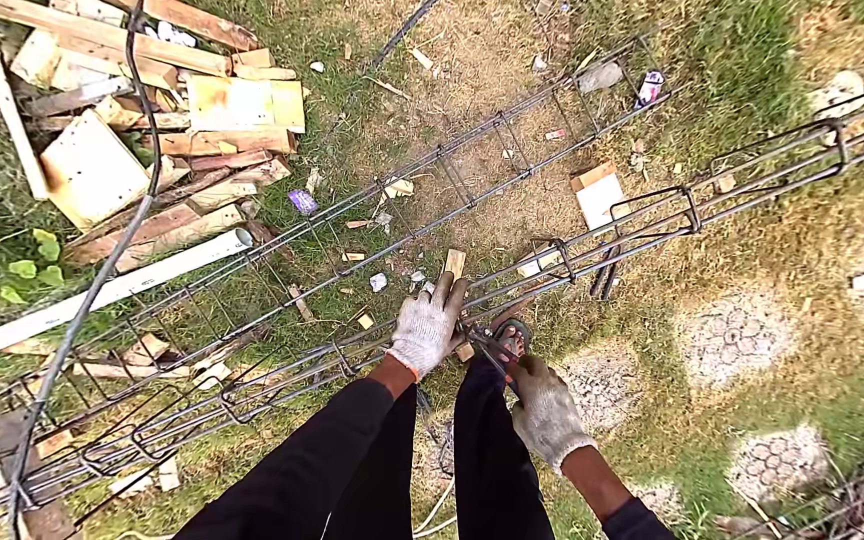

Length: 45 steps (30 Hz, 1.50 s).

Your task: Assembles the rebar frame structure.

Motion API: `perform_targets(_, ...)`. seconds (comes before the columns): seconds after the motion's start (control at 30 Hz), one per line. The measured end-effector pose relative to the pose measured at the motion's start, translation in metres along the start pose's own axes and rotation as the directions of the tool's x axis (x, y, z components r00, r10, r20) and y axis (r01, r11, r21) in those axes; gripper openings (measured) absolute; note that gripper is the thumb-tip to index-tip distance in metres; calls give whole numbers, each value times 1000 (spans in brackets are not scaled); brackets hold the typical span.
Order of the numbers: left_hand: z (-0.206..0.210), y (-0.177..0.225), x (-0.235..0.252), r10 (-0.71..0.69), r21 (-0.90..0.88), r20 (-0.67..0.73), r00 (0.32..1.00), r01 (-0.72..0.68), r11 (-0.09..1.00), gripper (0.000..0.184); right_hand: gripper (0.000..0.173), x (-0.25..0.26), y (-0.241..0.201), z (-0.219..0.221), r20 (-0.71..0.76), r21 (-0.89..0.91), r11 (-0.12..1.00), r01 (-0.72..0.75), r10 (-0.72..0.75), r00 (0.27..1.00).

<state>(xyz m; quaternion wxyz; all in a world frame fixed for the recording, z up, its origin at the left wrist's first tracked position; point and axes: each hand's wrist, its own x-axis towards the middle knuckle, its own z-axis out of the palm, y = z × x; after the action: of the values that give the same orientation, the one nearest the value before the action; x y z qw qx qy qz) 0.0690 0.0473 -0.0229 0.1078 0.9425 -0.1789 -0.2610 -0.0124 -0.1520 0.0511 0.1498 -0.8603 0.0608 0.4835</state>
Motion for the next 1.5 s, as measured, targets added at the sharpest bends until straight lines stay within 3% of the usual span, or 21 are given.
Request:
perform_targets(0.13, -6, -3, 5, 9, -23, 61, 998, -8, 1000, 103, 57, 3, -5, 2, -65, -177, 984, -10, -1, 998)
perform_targets(0.3, -9, -4, 6, 25, -26, 94, 995, -23, 999, 103, 43, 0, -10, -2, -156, -264, 964, -18, -24, 987)
perform_targets(0.33, -10, -4, 6, 25, -28, 100, 995, -22, 999, 104, 43, -2, -10, -5, -150, -268, 963, -13, -29, 988)
perform_targets(0.47, -13, -3, 6, 23, -61, 101, 995, -17, 998, 105, 64, -5, -13, -22, 96, -220, 976, 2, 19, 995)
perform_targets(0.63, -16, -6, 10, 15, -73, 130, 991, -5, 997, 102, 49, 2, -16, -15, 14, -247, 969, -7, 11, 1000)
perform_targets(0.73, -14, -10, 13, 23, -85, 162, 987, -9, 996, 103, 45, 1, -17, -14, 95, -108, 994, -29, 39, 995)
perform_targets(0.8, -15, -12, 13, 36, -93, 159, 987, -22, 995, 104, 45, -3, -12, -4, 83, 89, 994, -70, 62, 995)
perform_targets(0.87, -16, -14, 14, 47, -116, 151, 987, -29, 993, 104, 61, -4, -10, 9, 77, 243, 961, -135, 119, 990)
perform_targets(0.93, -16, -14, 11, 51, -139, 164, 985, -28, 990, 104, 58, -1, -8, 27, 58, 252, 958, -138, 127, 990)
perform_targets(1.03, -17, -10, 9, 39, -153, 187, 982, -11, 988, 104, 46, 19, 6, 65, -185, 214, 977, -28, 68, 980)
perform_targets(1.13, -26, -22, 18, 57, -239, 296, 953, 16, 971, 102, 46, 26, 5, 77, -225, 246, 969, 4, 54, 973)
perform_targets(1.2, -34, -36, 23, 145, -417, 343, 928, 12, 909, 93, 46, 21, 1, 79, -233, 280, 960, -6, 74, 970)
perform_targets(1.27, -40, -51, 28, 212, -598, 319, 924, 23, 801, 68, 47, 19, -2, 79, -237, 301, 954, -5, 80, 968)
perform_targets(1.33, -42, -57, 38, 158, -595, 342, 926, 83, 799, 47, 46, 20, -6, 85, -286, 326, 945, 33, 65, 956)
perform_targets(1.5, -12, -57, 53, 126, -635, 391, 912, 168, 754, 43, 40, 26, -12, 114, -458, 458, 865, 203, 34, 888)
